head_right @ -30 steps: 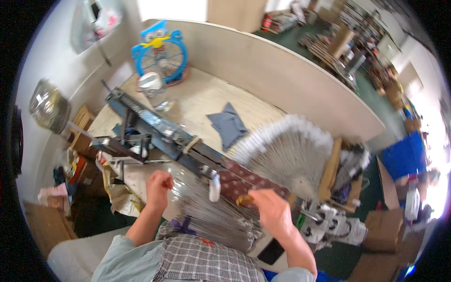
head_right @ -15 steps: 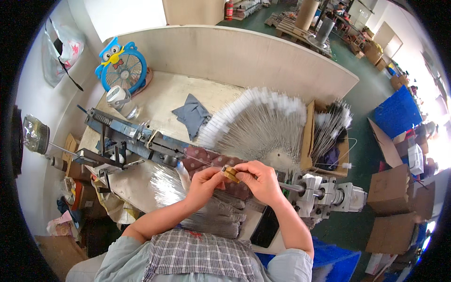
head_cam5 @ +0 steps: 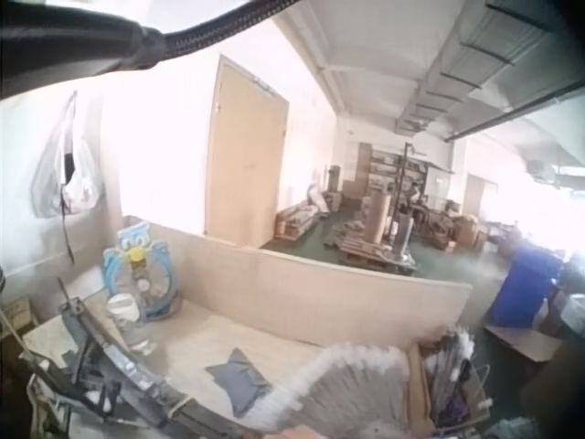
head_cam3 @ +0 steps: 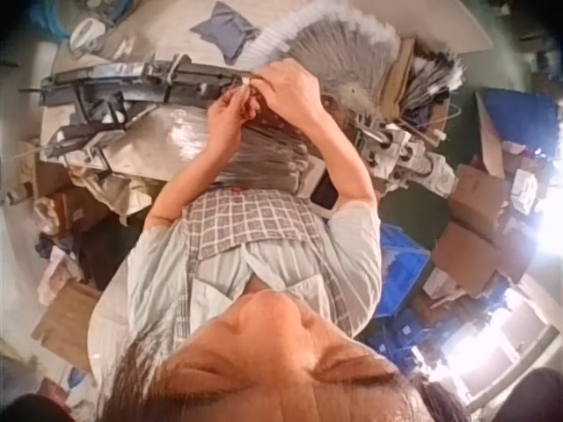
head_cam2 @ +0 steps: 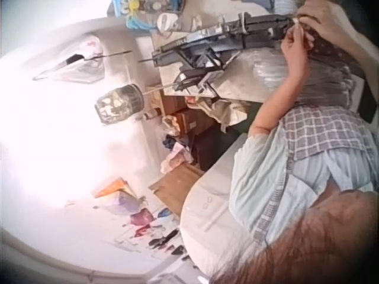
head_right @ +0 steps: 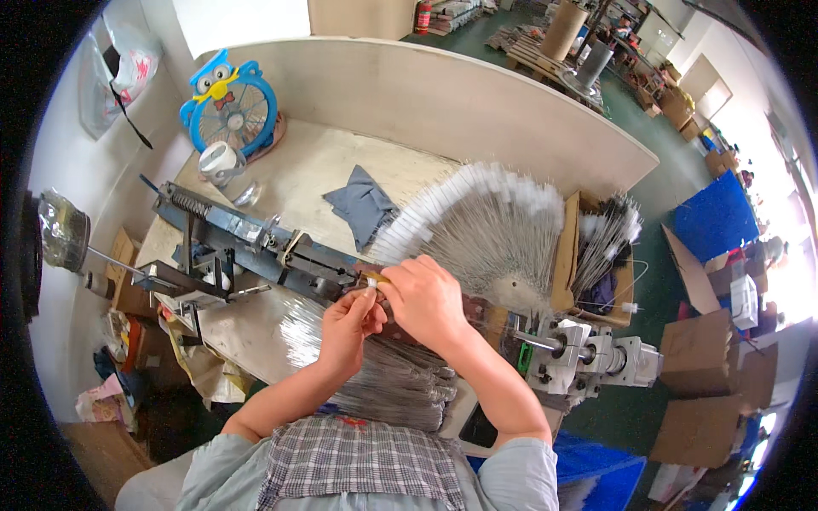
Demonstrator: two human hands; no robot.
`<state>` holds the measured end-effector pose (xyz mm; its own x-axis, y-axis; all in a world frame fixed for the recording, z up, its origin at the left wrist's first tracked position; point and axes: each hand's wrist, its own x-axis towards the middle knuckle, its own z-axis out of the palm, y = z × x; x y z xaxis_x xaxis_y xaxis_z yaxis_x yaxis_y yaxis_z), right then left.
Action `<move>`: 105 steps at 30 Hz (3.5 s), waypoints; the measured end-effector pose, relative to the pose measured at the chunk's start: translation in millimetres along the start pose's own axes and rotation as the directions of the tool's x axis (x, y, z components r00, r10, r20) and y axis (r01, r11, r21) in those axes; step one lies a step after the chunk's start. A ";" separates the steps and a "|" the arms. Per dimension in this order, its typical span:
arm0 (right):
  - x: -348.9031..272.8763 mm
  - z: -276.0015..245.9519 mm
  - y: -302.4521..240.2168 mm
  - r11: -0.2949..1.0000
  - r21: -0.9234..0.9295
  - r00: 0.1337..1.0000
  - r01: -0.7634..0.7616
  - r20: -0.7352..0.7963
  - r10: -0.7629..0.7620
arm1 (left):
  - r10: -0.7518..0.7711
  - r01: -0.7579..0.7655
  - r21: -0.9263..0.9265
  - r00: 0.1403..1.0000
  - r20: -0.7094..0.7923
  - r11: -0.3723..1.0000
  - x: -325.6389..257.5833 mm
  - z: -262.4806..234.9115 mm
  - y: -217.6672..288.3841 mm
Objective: The person is seen using a machine to assemble or process small white and yellow cylindrical components, likely for a manufacturing or personal care product line.
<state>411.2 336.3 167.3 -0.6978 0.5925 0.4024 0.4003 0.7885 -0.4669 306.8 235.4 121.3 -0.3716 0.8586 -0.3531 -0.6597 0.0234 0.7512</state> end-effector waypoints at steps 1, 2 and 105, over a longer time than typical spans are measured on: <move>-0.5 -4.3 -1.6 0.998 0.042 0.998 -0.047 0.032 0.046 | 0.023 -0.023 0.030 1.000 0.019 0.999 -0.9 -1.6 0.5; 0.5 -6.0 -2.9 0.998 0.039 0.998 -0.046 0.048 0.045 | 0.044 -0.047 0.060 0.998 0.040 0.997 -2.1 -3.0 0.7; -25.9 -21.2 -11.7 0.979 -0.205 0.992 0.019 -0.115 -0.044 | 0.061 -0.069 -0.232 0.997 -0.038 0.970 0.9 13.2 -1.7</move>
<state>437.2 315.2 179.0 -0.6416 0.5726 0.5104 0.5001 0.8168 -0.2878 316.2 242.9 127.1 -0.4362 0.8381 -0.3275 -0.7664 -0.1552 0.6233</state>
